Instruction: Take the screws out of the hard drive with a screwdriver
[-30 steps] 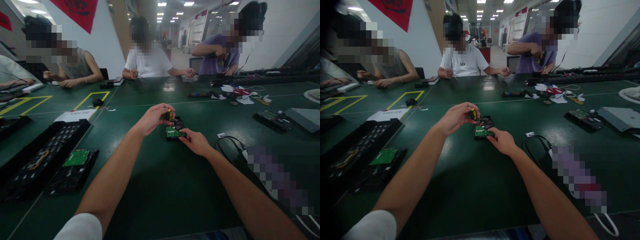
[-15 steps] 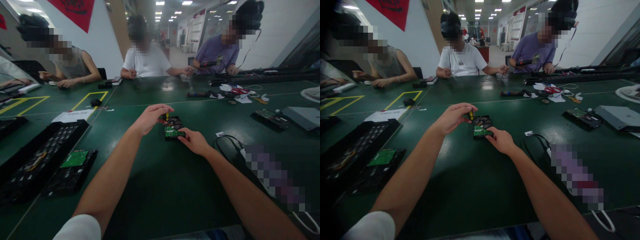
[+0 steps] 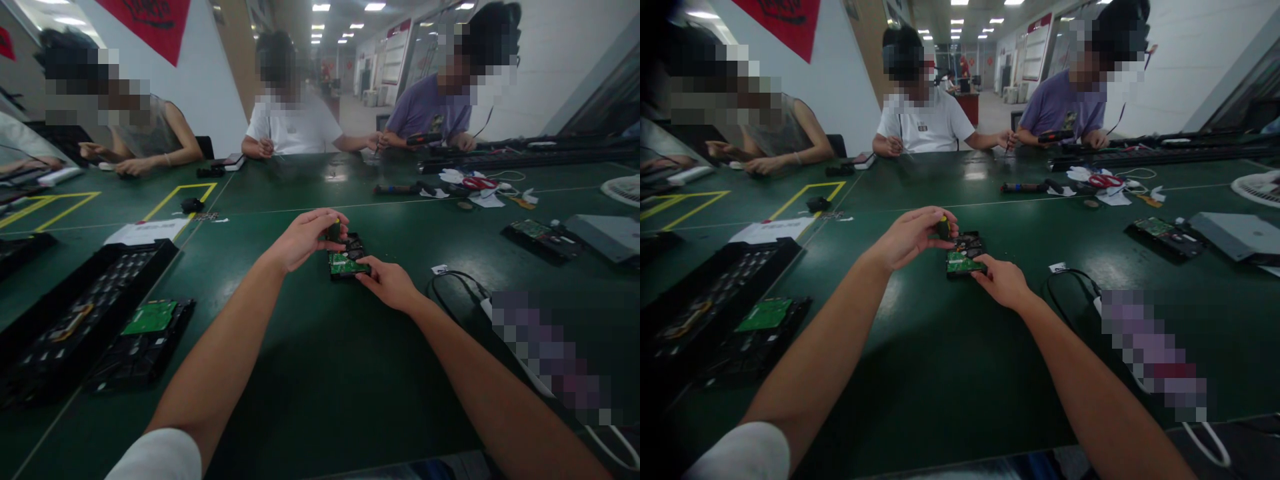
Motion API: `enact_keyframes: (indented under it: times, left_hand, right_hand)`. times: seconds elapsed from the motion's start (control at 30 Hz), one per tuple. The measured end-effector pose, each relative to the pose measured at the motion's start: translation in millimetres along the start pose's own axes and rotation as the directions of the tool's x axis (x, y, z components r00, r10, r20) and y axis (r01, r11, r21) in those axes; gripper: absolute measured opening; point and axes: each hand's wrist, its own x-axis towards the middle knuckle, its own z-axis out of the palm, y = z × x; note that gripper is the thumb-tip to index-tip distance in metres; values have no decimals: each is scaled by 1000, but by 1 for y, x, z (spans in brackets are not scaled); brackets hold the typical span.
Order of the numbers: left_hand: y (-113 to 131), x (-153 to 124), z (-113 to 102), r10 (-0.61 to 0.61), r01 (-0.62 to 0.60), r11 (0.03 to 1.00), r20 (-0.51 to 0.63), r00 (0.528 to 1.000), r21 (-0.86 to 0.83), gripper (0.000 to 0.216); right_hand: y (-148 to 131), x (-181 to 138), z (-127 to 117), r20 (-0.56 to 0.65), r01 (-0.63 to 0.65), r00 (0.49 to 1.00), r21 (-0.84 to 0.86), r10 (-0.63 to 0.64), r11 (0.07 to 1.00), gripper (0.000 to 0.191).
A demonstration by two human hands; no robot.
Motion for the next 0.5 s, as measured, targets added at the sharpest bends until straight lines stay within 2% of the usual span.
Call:
enact_keyframes:
  times: [0.23, 0.4, 0.5]
  left_hand:
    - [-2, -1, 0, 44, -41, 985, -13, 999, 165, 29]
    - [0, -2, -1, 9, -7, 987, -8, 1000, 162, 32]
    - [0, -2, 1, -36, 38, 994, -20, 999, 99, 29]
  right_hand:
    - [2, 1, 2, -4, 14, 1000, 0, -14, 1000, 37]
    - [2, 1, 3, -5, 15, 1000, -4, -15, 1000, 36]
    - [1, 1, 3, -8, 9, 1000, -12, -9, 1000, 36]
